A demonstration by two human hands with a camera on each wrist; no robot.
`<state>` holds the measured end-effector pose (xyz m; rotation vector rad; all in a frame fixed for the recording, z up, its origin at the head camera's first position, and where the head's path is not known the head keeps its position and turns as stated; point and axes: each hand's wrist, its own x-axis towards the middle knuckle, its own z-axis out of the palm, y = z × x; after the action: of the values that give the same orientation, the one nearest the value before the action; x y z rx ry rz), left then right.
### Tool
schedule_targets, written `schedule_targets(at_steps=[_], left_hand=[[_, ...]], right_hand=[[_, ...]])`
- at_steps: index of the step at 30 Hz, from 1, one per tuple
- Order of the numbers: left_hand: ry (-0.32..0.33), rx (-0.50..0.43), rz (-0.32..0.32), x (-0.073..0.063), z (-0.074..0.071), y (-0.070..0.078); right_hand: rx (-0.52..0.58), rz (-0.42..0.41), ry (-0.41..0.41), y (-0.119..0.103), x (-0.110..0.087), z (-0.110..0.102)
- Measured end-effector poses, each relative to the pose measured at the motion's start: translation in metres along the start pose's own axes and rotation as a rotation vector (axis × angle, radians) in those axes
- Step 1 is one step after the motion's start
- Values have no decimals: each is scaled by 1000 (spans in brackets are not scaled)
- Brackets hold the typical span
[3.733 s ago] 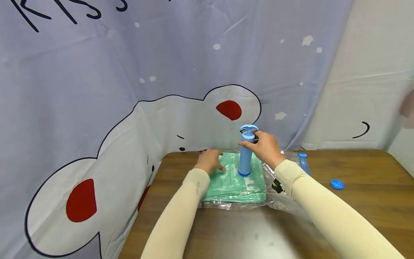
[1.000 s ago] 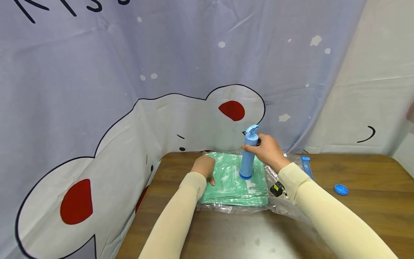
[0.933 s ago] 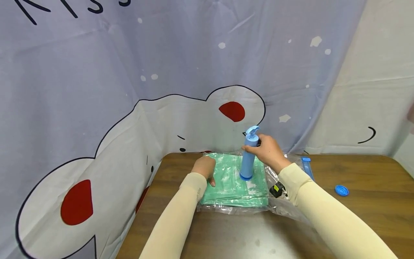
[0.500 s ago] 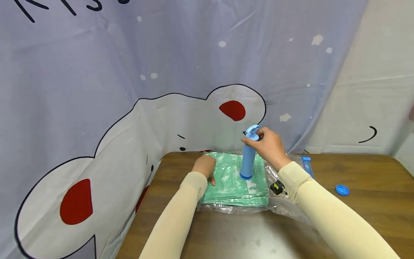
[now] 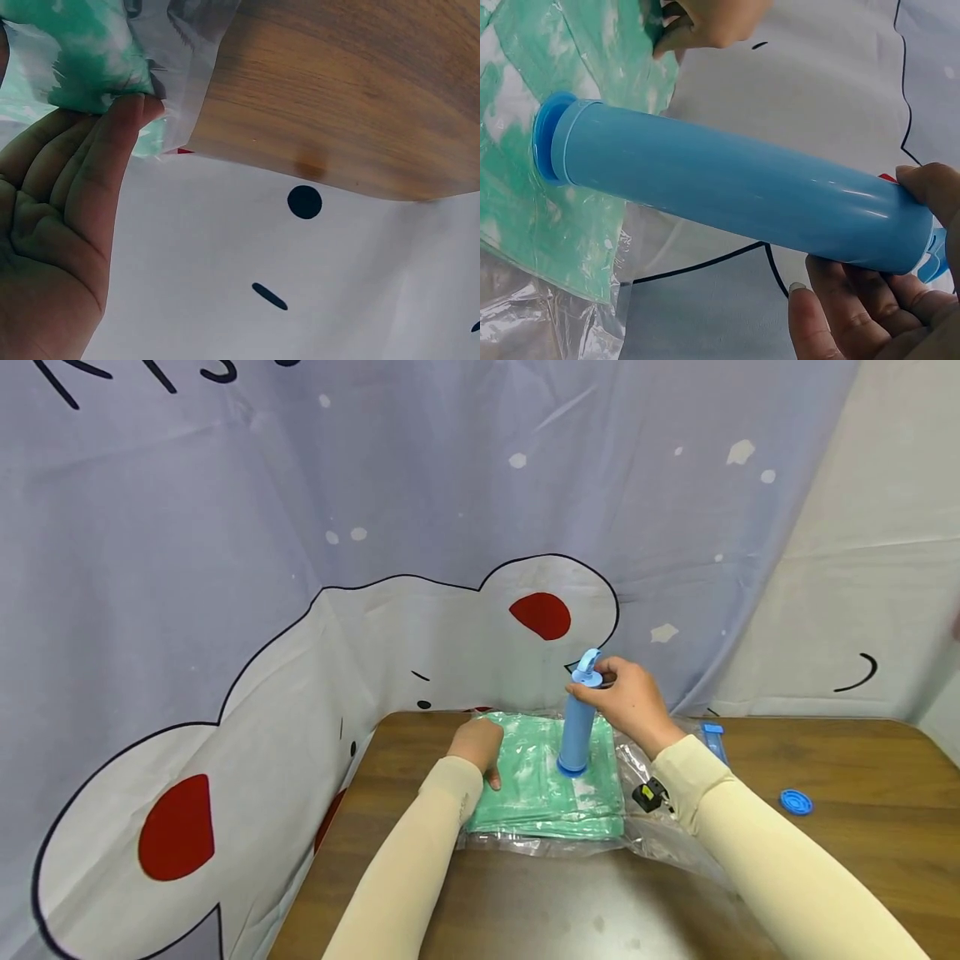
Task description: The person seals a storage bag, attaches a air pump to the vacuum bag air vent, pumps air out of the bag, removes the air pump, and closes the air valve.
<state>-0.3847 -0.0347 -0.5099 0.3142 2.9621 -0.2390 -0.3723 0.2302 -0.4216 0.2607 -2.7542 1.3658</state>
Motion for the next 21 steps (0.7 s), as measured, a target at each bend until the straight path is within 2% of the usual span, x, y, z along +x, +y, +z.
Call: schedule_targets(at_steps=[13, 18, 21], left_hand=[[44, -26, -4, -5, -5, 2], [64, -19, -3, -7, -4, 2], [54, -22, -6, -7, -3, 2]], right_hand=[[7, -23, 11, 2, -1, 2], [-14, -5, -19, 0, -1, 0], [-37, 12, -41, -3, 1, -1]])
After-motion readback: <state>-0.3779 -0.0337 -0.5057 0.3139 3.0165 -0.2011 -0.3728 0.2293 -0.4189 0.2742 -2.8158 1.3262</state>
